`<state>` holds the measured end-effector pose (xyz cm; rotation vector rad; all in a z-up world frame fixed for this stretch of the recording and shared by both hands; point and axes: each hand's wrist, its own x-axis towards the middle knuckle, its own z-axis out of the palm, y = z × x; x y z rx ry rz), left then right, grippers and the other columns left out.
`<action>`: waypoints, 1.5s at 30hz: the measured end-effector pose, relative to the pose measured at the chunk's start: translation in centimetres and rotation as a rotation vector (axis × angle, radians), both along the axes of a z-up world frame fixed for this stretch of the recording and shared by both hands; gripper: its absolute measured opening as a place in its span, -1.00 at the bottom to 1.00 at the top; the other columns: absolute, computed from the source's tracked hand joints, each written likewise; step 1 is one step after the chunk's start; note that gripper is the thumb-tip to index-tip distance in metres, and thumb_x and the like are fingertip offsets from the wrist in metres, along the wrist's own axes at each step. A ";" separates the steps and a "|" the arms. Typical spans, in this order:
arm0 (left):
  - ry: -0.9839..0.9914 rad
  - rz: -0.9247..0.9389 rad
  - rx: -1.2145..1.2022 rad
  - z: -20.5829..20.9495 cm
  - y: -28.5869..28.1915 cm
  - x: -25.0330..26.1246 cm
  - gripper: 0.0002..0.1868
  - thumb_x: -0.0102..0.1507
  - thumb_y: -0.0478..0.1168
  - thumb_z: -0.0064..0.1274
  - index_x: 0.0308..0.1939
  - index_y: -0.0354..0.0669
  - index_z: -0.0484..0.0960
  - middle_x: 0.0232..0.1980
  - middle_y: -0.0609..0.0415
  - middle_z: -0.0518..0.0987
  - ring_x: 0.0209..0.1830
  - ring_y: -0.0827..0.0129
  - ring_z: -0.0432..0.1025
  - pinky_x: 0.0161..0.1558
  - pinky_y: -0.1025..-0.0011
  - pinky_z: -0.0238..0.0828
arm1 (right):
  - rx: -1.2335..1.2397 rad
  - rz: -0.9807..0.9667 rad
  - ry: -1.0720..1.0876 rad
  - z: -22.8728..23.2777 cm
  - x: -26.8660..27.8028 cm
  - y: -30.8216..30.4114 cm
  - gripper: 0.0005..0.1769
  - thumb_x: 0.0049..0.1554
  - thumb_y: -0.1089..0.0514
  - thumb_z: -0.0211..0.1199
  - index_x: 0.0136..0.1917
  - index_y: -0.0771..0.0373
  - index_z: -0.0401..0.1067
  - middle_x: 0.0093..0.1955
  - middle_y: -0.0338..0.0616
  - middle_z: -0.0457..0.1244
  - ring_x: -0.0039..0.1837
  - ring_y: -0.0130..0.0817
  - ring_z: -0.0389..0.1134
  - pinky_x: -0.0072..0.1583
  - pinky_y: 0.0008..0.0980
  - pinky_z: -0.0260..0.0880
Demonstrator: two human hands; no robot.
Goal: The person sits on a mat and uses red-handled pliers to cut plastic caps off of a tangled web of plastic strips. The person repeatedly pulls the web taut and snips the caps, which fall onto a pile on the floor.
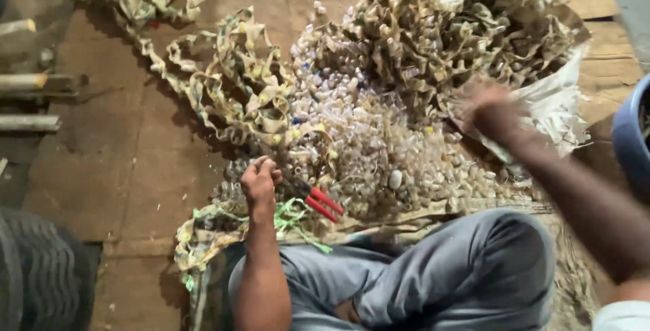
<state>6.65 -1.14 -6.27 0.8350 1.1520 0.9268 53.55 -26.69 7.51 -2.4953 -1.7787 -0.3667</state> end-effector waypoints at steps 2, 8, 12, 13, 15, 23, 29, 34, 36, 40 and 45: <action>0.050 0.021 0.009 -0.3 0.4 0.5 -0.77 0.27 -0.32 0.09 0.00 -0.32 0.60 -0.29 0.12 0.59 -0.49 0.47 0.47 -0.44 0.51 0.44 | -0.443 0.180 -0.127 -1.3 -8.1 -0.4 -0.86 0.21 0.34 0.02 -0.13 0.30 0.40 -0.28 -0.05 0.30 -0.26 -0.23 0.38 -0.25 -0.18 0.47; -0.011 0.074 0.017 -2.1 1.1 -0.3 -0.79 0.26 -0.37 0.08 -0.02 -0.34 0.60 -0.30 0.08 0.57 -0.51 0.49 0.43 -0.49 0.51 0.38 | -0.439 0.544 0.361 0.5 -22.0 0.3 -0.57 0.03 0.02 0.32 0.13 0.23 0.41 -0.09 -0.03 0.33 -0.01 -0.04 0.40 0.04 0.01 0.39; -0.243 0.163 0.021 -2.7 1.8 -0.4 -0.80 0.27 -0.38 0.04 -0.03 -0.33 0.58 -0.37 0.03 0.56 -0.57 0.47 0.37 -0.57 0.53 0.24 | -0.367 0.527 0.433 0.8 -23.1 1.2 -0.57 0.06 -0.03 0.31 0.18 0.11 0.44 -0.09 -0.04 0.33 0.00 -0.01 0.40 0.03 -0.02 0.40; -0.196 0.184 0.027 -2.4 2.0 -0.6 -0.82 0.28 -0.37 0.04 -0.04 -0.33 0.58 -0.37 0.04 0.56 -0.57 0.47 0.38 -0.56 0.52 0.28 | -0.350 0.476 0.441 0.3 -23.2 1.7 -0.60 0.07 -0.04 0.31 0.16 0.10 0.45 -0.07 -0.06 0.33 0.02 -0.01 0.39 0.02 -0.03 0.41; -0.094 0.228 0.038 -1.6 2.1 -1.2 -0.85 0.29 -0.35 0.06 -0.07 -0.33 0.60 -0.37 0.06 0.57 -0.56 0.46 0.41 -0.54 0.51 0.37 | -0.316 0.379 0.463 -1.1 -24.2 3.1 -0.65 0.09 -0.05 0.30 0.12 0.07 0.45 -0.03 -0.09 0.34 0.04 0.00 0.39 0.00 -0.04 0.44; -0.261 0.533 -0.157 -1.3 3.4 -4.1 -0.81 0.14 -0.39 0.06 -0.16 -0.20 0.62 -0.42 0.13 0.56 -0.55 0.48 0.45 -0.53 0.53 0.40 | -0.197 0.194 0.393 -5.1 -34.4 7.1 -0.60 0.06 -0.15 0.31 0.02 0.15 0.42 -0.08 0.04 0.34 -0.01 0.05 0.41 -0.06 0.00 0.45; 0.511 0.211 0.309 -3.2 2.4 -4.3 -0.81 0.15 -0.16 0.22 -0.22 -0.15 0.73 -0.22 -0.05 0.71 -0.24 0.13 0.60 -0.16 0.21 0.52 | -0.390 0.071 0.381 -7.4 -36.5 8.3 -0.60 0.29 -0.04 0.04 0.27 0.25 0.25 -0.18 0.15 0.37 -0.11 0.13 0.45 -0.11 0.08 0.44; 1.039 -0.280 0.118 0.4 -0.2 -2.7 -0.59 0.10 -0.23 0.12 0.05 -0.07 0.59 0.00 -0.17 0.63 0.00 -0.16 0.53 0.00 -0.01 0.47 | -0.509 -0.081 0.546 -7.0 -32.9 11.3 -0.61 0.24 -0.07 0.06 0.12 0.27 0.39 -0.22 0.18 0.37 -0.15 0.14 0.44 -0.08 0.11 0.40; 1.055 -0.189 0.218 1.8 -1.0 -2.8 -0.61 0.18 -0.21 0.06 0.11 -0.08 0.55 0.06 -0.19 0.63 0.02 -0.17 0.54 0.01 -0.03 0.47 | -0.568 0.046 0.533 -6.1 -30.9 13.0 -0.44 0.24 -0.26 0.14 -0.06 0.32 0.53 -0.20 0.17 0.36 -0.14 0.07 0.40 -0.05 0.02 0.41; 1.021 -0.118 0.098 4.2 -1.7 -3.4 -0.57 0.32 -0.22 -0.04 0.29 -0.02 0.47 0.03 -0.27 0.65 0.02 -0.17 0.56 0.07 -0.02 0.48 | -0.595 0.019 0.771 -3.6 -28.6 13.9 -0.55 0.13 -0.20 0.23 -0.06 0.24 0.55 -0.29 0.08 0.38 -0.25 -0.10 0.42 -0.10 -0.09 0.40; 0.887 0.688 0.425 5.6 -1.2 -8.0 -0.56 0.21 -0.35 0.06 0.20 -0.23 0.49 0.07 -0.25 0.59 0.02 -0.09 0.55 0.04 0.09 0.50 | -0.326 -0.005 1.578 -0.3 -27.5 10.2 -0.70 0.23 0.10 0.30 0.02 0.41 0.39 -0.32 0.00 0.24 -0.31 -0.22 0.27 -0.28 -0.23 0.27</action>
